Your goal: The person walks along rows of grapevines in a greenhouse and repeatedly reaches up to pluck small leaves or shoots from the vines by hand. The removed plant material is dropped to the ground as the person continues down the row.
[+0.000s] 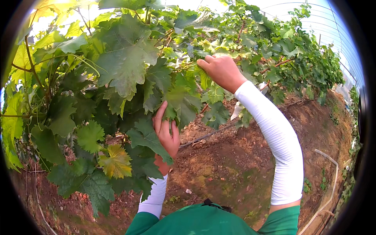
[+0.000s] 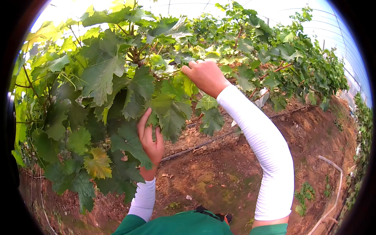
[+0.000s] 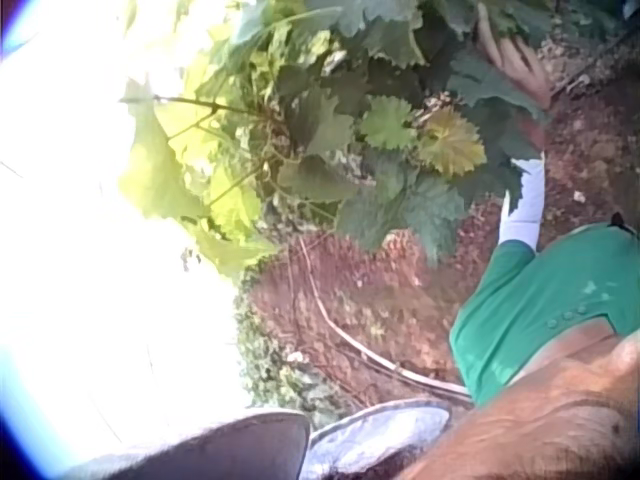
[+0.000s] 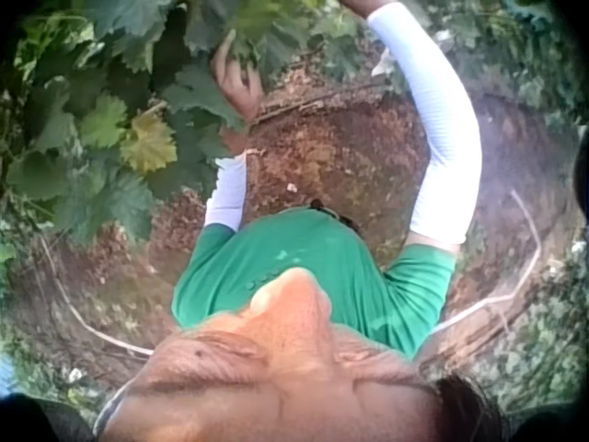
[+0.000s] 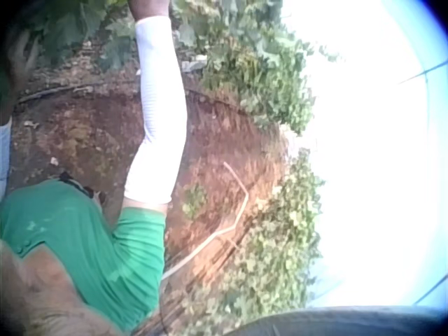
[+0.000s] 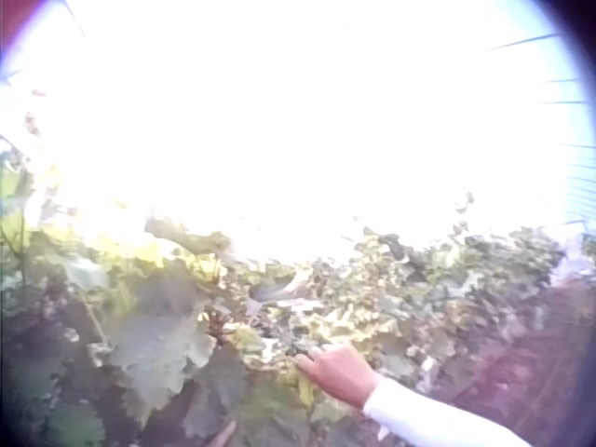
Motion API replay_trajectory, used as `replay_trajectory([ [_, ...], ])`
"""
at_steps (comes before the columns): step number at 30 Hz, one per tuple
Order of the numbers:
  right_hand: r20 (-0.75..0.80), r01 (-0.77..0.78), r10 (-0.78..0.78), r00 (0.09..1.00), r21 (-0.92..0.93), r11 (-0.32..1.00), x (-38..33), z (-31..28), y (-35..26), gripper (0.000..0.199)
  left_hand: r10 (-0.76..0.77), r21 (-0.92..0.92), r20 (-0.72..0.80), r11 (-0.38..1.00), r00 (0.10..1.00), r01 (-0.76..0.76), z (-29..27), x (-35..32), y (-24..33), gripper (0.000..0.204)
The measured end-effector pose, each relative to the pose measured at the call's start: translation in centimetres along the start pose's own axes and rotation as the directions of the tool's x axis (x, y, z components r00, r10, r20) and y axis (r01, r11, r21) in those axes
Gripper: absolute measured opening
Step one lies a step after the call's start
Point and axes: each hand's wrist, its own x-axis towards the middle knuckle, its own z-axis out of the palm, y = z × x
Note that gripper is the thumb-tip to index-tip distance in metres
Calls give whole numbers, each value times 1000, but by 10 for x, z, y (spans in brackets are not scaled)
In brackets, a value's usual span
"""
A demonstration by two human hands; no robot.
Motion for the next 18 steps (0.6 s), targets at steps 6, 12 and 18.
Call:
replay_trajectory([
  [6,-79,-45,53,995,99,994,0,8,-7,7,-31,-2,18,1000,999,31,-5,-1,0,14],
  [12,-213,-284,382,899,380,880,1,15,-15,9,-22,64,41,998,999,19,0,-2,2,7],
  [18,-199,-525,703,683,535,662,-6,5,15,18,-27,-21,-29,999,999,26,0,2,-1,5],
])
